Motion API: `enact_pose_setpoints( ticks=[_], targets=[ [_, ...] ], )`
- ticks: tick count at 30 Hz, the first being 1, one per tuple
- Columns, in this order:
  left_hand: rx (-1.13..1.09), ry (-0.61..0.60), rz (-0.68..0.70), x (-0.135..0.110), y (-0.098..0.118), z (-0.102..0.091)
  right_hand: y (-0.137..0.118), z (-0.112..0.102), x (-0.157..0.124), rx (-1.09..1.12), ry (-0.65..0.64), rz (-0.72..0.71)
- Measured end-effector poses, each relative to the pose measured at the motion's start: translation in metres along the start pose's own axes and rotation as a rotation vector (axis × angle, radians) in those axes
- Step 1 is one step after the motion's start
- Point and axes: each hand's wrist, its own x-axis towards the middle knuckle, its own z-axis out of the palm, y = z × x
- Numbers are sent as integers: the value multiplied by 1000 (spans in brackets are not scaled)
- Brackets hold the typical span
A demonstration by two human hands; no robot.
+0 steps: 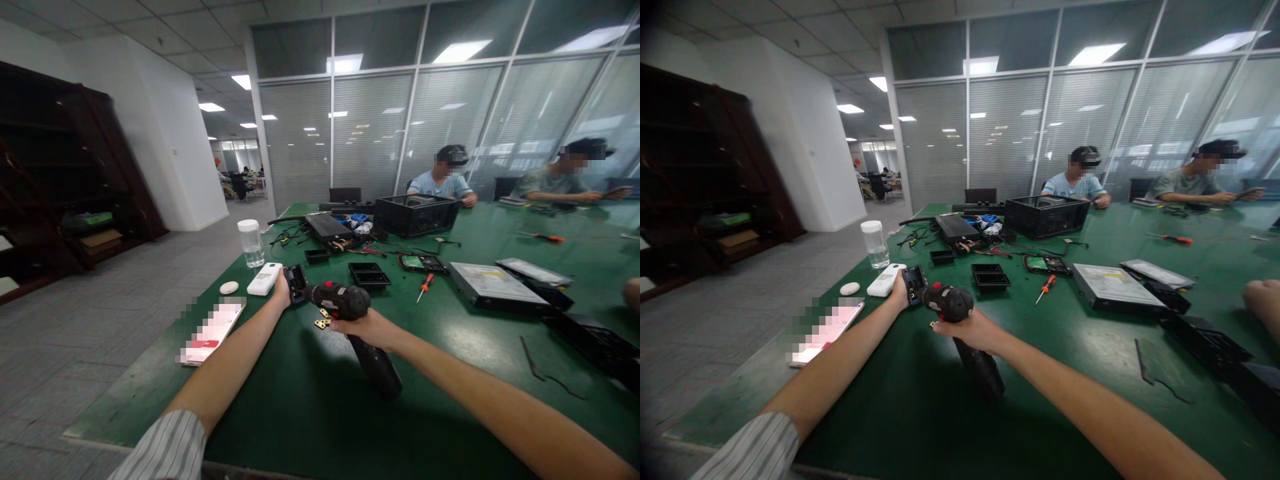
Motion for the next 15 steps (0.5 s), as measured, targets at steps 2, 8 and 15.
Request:
enact_pose_setpoints(
  ticks=[2,8,15],
  targets=[
    [19,-7,18,1,0,-1,-2,0,0,-15,0,-1],
    [28,-21,39,0,0,0,-6,1,0,-18,14,31],
    [22,-6,46,-2,0,1,2,-1,1,-46,12,66]
  ],
)
